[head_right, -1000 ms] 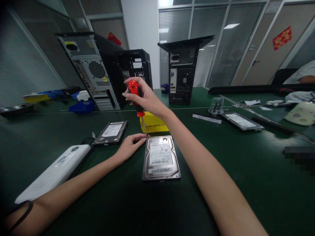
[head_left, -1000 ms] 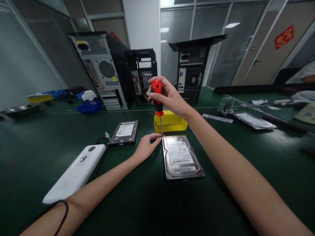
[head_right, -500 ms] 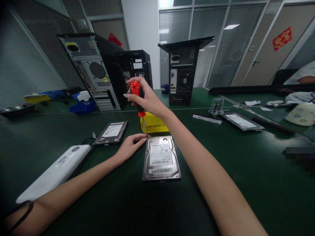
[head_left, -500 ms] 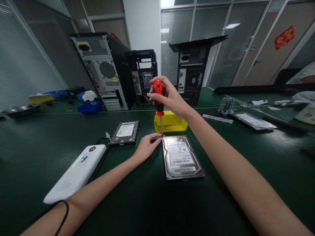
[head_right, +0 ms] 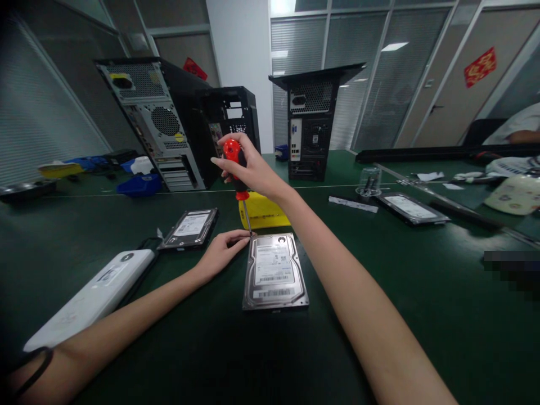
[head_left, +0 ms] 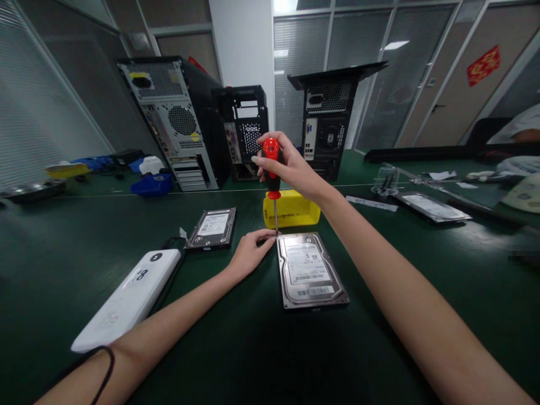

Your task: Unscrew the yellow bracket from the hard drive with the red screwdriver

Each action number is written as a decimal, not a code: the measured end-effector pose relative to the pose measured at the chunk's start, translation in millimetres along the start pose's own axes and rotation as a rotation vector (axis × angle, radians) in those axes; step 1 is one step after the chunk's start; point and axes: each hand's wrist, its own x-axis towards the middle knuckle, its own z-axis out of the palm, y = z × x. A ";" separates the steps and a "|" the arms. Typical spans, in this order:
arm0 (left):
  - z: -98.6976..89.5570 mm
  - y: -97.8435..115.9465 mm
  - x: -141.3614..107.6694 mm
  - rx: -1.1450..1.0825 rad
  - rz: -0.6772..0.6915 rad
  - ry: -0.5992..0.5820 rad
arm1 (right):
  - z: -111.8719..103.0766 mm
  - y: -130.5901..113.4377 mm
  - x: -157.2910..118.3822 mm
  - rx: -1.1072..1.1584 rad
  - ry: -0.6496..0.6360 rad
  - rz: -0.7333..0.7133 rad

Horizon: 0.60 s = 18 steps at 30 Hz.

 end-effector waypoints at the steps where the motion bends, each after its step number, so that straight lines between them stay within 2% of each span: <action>1: 0.3 -0.4 0.2 -0.002 0.001 0.000 | -1.3 2.4 1.1 0.017 0.013 0.012; 7: 2.2 -4.1 1.0 -0.015 -0.004 0.000 | -8.6 14.5 7.3 0.160 0.026 0.107; 12: 1.9 -5.1 1.4 -0.016 -0.015 -0.005 | -6.3 4.4 2.1 0.066 -0.005 0.048; 18: 0.8 -3.7 0.4 0.002 -0.036 -0.004 | -3.5 2.1 -0.6 0.060 0.070 0.027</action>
